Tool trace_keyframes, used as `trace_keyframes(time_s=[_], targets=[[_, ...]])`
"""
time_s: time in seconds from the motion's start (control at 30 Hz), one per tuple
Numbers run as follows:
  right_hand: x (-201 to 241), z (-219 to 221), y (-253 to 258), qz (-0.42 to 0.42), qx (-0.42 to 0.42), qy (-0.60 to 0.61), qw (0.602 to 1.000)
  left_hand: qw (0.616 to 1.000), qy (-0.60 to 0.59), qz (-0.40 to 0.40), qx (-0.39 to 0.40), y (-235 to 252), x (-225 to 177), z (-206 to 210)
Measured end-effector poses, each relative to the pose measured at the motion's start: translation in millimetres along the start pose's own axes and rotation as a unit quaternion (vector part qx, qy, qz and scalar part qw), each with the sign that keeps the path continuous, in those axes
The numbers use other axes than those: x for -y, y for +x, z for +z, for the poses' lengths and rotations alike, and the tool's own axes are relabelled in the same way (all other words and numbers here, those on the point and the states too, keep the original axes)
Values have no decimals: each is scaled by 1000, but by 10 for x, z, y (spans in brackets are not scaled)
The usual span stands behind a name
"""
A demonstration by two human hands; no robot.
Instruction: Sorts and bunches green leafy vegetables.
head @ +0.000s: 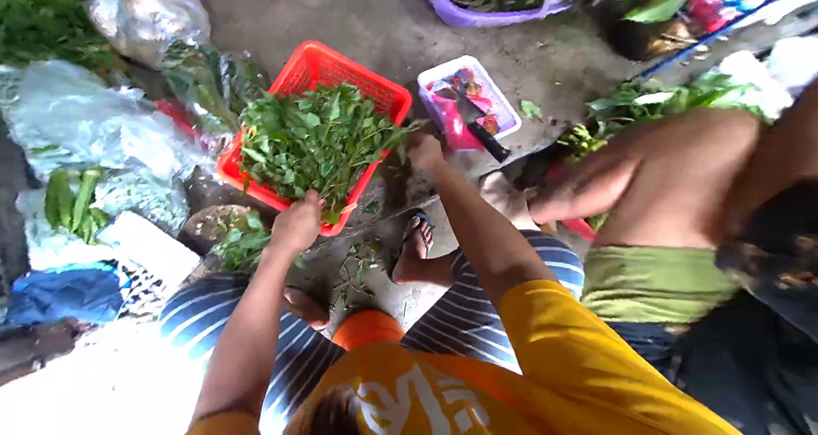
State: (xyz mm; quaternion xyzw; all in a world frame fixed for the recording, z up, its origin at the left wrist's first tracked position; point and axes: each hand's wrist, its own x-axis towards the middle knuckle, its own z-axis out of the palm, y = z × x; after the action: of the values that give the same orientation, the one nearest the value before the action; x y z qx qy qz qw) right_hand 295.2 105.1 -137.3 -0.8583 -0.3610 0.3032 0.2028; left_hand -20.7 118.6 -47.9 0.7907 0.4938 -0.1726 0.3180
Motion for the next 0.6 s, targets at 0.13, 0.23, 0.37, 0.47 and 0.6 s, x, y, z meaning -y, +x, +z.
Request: trace_keyframes(time_s=[0.13, 0.23, 0.37, 0.47, 0.6], targets=[[-173, 369, 295, 66, -14, -37, 997, 998, 5, 37, 43, 22, -115, 140], [-222, 502, 484, 22, -19, -109, 994, 996, -7, 69, 51, 9, -108, 259], [-304, 563, 773, -1, -36, -101, 994, 992, -35, 107, 61, -146, -78, 139], [-193, 526, 763, 1, -53, -83, 995, 990, -40, 114, 77, -294, -74, 41], [-143, 496, 782, 44, -53, -49, 996, 990, -34, 110, 79, -351, -6, 74]])
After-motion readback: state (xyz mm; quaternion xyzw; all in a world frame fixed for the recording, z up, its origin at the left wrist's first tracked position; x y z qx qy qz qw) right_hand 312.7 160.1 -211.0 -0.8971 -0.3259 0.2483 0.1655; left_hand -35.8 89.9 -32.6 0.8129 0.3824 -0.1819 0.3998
